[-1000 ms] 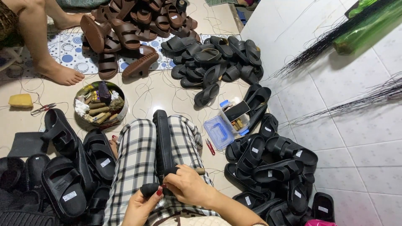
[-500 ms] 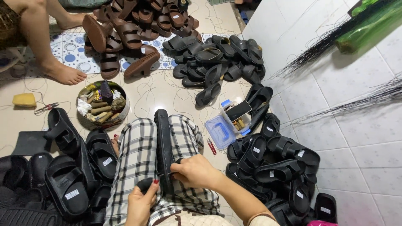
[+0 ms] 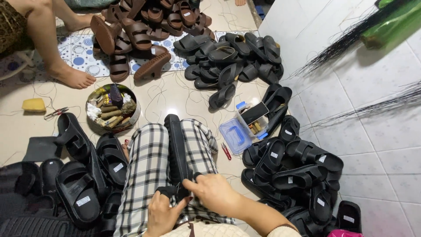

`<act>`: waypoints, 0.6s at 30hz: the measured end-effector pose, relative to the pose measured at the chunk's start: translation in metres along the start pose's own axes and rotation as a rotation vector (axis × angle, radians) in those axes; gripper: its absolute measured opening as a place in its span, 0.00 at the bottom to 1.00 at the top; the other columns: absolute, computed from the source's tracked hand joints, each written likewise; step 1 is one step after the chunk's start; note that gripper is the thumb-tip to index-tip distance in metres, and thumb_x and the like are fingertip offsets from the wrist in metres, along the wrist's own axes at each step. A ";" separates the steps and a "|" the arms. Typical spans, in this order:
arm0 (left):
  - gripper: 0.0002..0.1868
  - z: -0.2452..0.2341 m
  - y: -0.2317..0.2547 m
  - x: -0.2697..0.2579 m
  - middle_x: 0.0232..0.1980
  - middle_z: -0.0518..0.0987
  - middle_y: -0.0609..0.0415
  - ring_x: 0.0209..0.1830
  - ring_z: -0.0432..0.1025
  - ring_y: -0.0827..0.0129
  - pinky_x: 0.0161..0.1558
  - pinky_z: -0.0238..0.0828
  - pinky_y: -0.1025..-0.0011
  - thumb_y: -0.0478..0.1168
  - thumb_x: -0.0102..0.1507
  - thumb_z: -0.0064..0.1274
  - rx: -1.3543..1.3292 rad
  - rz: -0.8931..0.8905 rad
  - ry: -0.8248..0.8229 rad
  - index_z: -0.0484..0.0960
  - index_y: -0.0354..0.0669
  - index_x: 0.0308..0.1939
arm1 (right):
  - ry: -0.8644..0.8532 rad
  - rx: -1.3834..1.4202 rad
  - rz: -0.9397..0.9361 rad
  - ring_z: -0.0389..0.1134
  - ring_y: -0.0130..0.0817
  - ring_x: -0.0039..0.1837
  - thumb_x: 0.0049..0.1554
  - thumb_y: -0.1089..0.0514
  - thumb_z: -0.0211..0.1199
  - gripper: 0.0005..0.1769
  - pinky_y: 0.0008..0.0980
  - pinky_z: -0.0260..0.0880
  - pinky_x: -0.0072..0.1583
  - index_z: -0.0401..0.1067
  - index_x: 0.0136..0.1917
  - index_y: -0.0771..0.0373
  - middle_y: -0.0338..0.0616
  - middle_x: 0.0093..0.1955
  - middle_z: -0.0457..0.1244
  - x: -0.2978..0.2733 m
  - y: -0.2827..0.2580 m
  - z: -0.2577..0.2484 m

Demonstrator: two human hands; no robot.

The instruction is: Hand-sewing the sole of a black sandal using a needle and thread while sitting on the floor.

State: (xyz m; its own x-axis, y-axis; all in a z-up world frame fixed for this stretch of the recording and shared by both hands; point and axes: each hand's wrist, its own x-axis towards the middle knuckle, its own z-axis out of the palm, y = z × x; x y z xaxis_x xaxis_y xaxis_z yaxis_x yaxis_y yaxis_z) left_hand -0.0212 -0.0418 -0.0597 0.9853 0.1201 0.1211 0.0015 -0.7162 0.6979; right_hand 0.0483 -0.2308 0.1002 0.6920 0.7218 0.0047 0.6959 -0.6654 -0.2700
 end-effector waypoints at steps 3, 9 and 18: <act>0.32 -0.004 -0.022 0.000 0.34 0.70 0.50 0.25 0.66 0.62 0.27 0.70 0.64 0.60 0.50 0.70 0.064 -0.100 -0.073 0.76 0.35 0.32 | -0.137 0.018 0.079 0.62 0.34 0.28 0.48 0.63 0.61 0.32 0.33 0.64 0.32 0.69 0.67 0.55 0.37 0.31 0.62 -0.016 0.005 -0.059; 0.50 -0.049 0.029 0.017 0.56 0.71 0.45 0.48 0.75 0.56 0.48 0.76 0.61 0.54 0.47 0.72 -0.114 -0.120 -0.154 0.65 0.47 0.69 | 0.018 0.604 0.281 0.62 0.26 0.34 0.56 0.43 0.65 0.24 0.24 0.61 0.36 0.75 0.60 0.58 0.39 0.38 0.64 -0.013 0.041 0.025; 0.31 -0.021 0.030 0.042 0.31 0.78 0.44 0.24 0.74 0.56 0.27 0.73 0.63 0.52 0.55 0.61 0.215 0.084 -0.227 0.72 0.29 0.49 | 0.113 1.540 0.231 0.50 0.16 0.29 0.58 0.62 0.66 0.04 0.18 0.46 0.32 0.76 0.44 0.65 0.29 0.28 0.59 0.003 0.036 0.069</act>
State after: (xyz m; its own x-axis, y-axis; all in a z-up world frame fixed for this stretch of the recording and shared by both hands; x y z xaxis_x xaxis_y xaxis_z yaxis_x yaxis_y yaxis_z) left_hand 0.0166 -0.0441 -0.0187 0.9964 -0.0852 -0.0054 -0.0698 -0.8490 0.5237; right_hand 0.0618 -0.2396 0.0239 0.8120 0.5703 -0.1241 -0.2347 0.1244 -0.9641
